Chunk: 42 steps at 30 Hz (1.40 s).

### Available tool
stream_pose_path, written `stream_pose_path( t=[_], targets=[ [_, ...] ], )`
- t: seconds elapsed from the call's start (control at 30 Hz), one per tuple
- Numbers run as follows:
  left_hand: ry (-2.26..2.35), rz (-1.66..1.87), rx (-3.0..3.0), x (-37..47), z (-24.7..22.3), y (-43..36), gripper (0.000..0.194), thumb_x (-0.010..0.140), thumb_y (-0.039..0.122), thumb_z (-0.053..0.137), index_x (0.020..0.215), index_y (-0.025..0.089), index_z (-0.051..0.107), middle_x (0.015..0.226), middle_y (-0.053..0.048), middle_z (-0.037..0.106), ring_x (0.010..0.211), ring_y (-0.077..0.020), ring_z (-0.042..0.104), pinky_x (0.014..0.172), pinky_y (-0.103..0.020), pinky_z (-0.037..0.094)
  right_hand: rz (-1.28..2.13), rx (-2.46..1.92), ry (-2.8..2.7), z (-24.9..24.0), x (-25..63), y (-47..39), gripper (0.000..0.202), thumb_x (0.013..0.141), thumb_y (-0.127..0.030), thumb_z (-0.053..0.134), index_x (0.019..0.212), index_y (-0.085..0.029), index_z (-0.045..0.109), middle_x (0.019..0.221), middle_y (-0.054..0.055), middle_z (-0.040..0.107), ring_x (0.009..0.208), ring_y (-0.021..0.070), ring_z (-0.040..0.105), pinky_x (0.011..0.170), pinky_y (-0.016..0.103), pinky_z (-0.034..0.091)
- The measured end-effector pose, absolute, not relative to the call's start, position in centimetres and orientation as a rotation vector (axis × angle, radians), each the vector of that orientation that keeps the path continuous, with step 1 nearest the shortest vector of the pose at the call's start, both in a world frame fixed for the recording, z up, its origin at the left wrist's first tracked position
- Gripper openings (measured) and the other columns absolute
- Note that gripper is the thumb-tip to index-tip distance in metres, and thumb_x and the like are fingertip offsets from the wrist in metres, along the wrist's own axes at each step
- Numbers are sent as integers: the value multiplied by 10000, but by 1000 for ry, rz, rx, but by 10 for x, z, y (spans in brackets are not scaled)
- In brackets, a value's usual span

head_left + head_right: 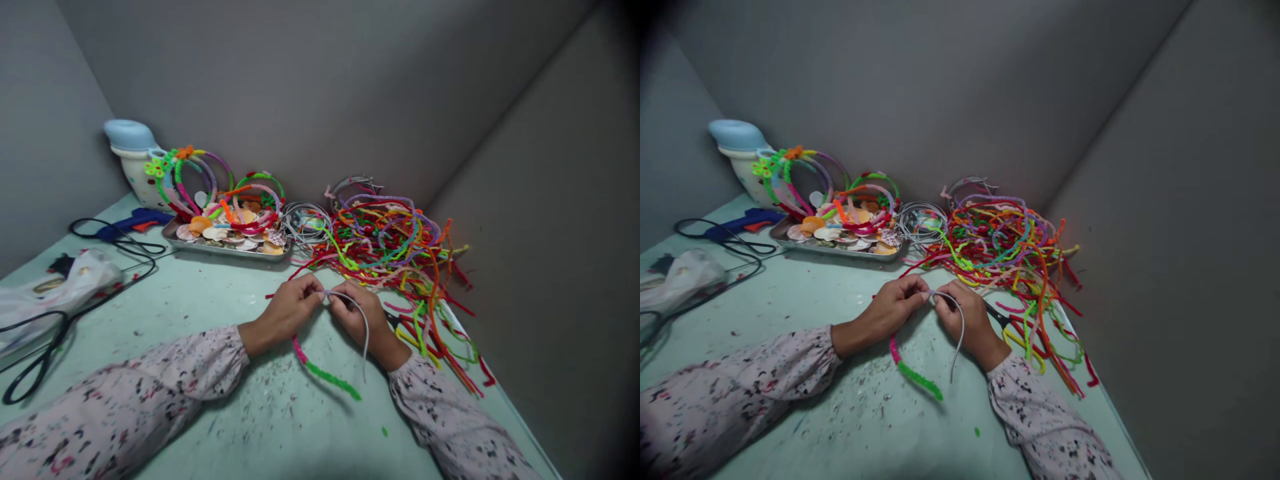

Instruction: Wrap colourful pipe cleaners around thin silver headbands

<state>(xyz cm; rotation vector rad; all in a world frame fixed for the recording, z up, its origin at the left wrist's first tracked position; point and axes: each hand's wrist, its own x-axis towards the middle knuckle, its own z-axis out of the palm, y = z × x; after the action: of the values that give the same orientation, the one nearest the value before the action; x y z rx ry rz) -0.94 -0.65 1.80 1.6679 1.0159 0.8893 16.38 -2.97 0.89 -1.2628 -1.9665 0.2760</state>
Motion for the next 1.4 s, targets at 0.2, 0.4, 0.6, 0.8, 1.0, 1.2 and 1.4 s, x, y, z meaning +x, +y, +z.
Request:
stream_pose_path(
  t=[0.2,0.4,0.6,0.8,1.0,1.2,1.4],
  targets=[
    [951,866,1540,-10,16,-4,88,762,252,531,764,169,560,595,37,492,517,-86,441,490,-202,328,216,-1186,-2018,12,165,-30,105,851,-173,523,843,-191,626,744,24,585,690,151,545,643,263,421],
    [921,769,1362,-10,18,0,106,717,259,576,736,156,556,518,44,476,409,-69,409,402,-197,288,227,-1135,-2080,13,167,-31,118,867,-169,501,881,-179,618,769,42,577,724,163,536,669,279,429],
    [883,605,1306,-14,16,10,88,682,236,586,722,160,565,495,43,478,370,-64,401,372,-195,268,206,-1112,-2148,8,170,-35,130,875,-173,484,895,-180,613,778,44,563,720,157,525,656,271,420],
    [873,507,1317,-19,13,18,92,672,228,594,718,152,570,503,31,498,382,-71,424,376,-200,276,196,-1056,-2206,6,172,-36,150,885,-172,463,931,-177,606,792,47,571,747,160,528,677,273,421],
    [786,517,1311,-19,19,13,119,715,251,599,765,154,552,540,39,478,423,-61,415,398,-188,274,185,-1046,-2188,6,172,-34,143,884,-163,464,940,-177,594,804,50,568,758,164,534,682,275,423],
    [767,578,1389,-19,20,10,212,771,354,600,784,149,548,579,26,492,444,-55,410,417,-193,286,198,-1061,-2155,7,172,-34,154,863,-149,477,969,-181,584,823,50,568,775,170,536,703,286,431],
    [811,568,1339,-18,14,12,214,756,357,601,746,152,542,557,34,488,411,-51,393,394,-196,264,218,-1067,-2150,6,170,-34,185,815,-116,495,969,-182,576,835,48,571,778,169,539,708,286,436]
  ],
)
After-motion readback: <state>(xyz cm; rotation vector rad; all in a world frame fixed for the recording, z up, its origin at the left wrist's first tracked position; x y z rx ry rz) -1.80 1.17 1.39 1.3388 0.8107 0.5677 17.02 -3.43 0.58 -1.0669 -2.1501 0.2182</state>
